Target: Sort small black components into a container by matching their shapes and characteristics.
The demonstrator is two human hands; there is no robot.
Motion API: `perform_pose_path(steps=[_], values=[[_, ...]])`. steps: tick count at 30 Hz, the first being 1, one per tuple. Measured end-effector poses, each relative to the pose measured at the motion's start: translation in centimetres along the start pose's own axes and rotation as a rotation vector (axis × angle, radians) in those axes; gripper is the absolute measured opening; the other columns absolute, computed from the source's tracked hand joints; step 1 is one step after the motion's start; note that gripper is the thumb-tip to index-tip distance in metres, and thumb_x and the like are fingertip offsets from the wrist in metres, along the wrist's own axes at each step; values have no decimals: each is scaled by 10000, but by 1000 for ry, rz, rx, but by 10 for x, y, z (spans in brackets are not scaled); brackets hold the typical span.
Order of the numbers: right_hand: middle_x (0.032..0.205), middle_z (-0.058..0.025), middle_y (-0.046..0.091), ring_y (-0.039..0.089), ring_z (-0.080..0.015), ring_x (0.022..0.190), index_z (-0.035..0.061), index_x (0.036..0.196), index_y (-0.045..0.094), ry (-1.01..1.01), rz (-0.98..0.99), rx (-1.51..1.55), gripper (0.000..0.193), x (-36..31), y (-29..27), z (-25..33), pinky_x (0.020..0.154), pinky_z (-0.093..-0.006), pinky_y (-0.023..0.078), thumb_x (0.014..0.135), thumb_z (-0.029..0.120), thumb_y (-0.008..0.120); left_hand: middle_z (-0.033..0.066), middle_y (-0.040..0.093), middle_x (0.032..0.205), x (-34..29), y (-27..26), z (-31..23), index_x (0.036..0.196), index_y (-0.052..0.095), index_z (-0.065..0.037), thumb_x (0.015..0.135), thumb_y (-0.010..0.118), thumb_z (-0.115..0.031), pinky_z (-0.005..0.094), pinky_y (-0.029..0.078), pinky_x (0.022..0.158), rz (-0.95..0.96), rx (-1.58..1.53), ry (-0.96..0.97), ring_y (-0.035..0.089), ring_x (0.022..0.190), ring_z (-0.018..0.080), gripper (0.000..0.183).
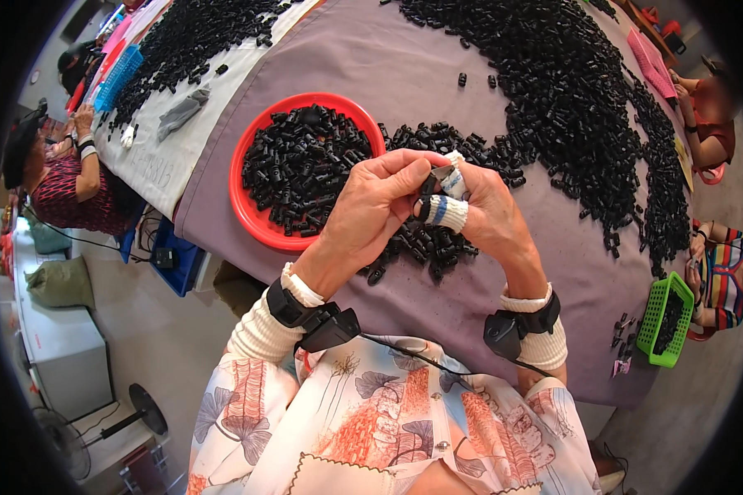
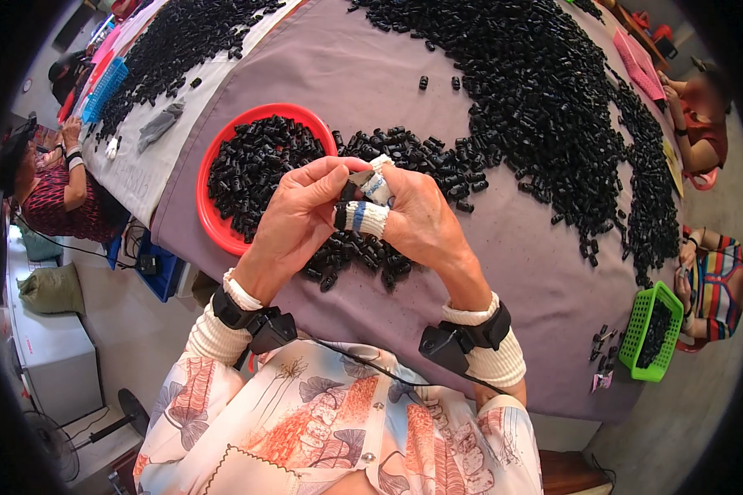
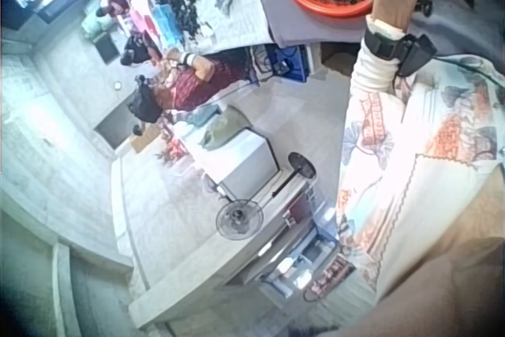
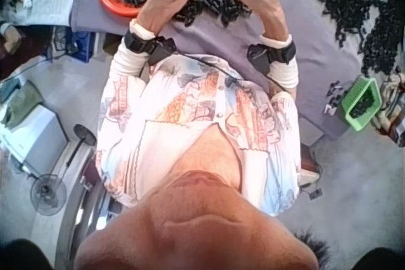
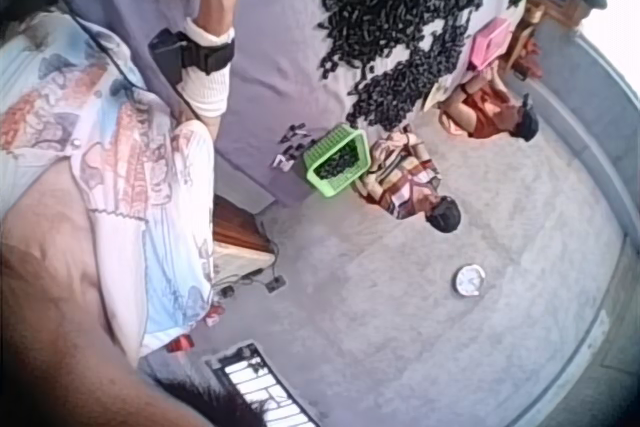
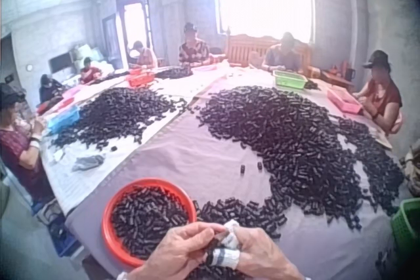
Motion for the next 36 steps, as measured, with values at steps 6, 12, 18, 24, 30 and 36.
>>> perform_pose_path(steps=[6,12,18,24,30,36], values=[[576,-51,486,445,-138,526,6,732,530,23,-1,-51,335,-1,3,-4,514,-298,396,732,291,706,61,641,919,0,-5,-1,1043,600,14,918,528,-169,231,517,716,-24,84,38,620,809,92,233],[569,-54,479,444,-146,524,6,724,518,11,0,-34,345,-1,3,-6,511,-302,394,735,296,703,55,643,910,-1,-7,-3,1026,606,11,919,528,-164,227,522,692,-44,132,55,621,793,88,220],[635,-65,513,472,-154,570,-4,782,539,16,0,-16,344,-1,1,-4,550,-307,413,726,291,707,26,632,864,-2,-2,-4,999,631,-2,902,562,-143,184,489,643,-82,94,54,579,731,52,185],[634,-60,518,475,-146,566,0,801,556,19,7,-22,340,-2,3,0,547,-303,413,728,294,709,50,642,917,-2,-5,-2,1022,613,2,915,535,-158,229,517,710,-40,104,64,615,806,85,209],[616,-42,512,467,-127,557,3,811,560,14,2,-25,339,-3,3,-1,535,-290,412,746,300,711,32,633,881,-2,-5,-3,991,632,-5,897,570,-144,194,492,662,-84,95,65,581,747,58,179],[641,-25,505,471,-100,593,0,795,557,18,5,47,310,-4,3,-1,555,-273,414,720,247,730,65,629,934,1,-2,3,1053,584,17,933,497,-159,249,511,747,-8,-37,3,615,826,103,231]])
Point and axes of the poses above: each hand's wrist, its own x-axis towards the middle knuckle, its own y-axis out of the palm, z = x × y, the point moved 10 cm from there along x, towards the middle knuckle
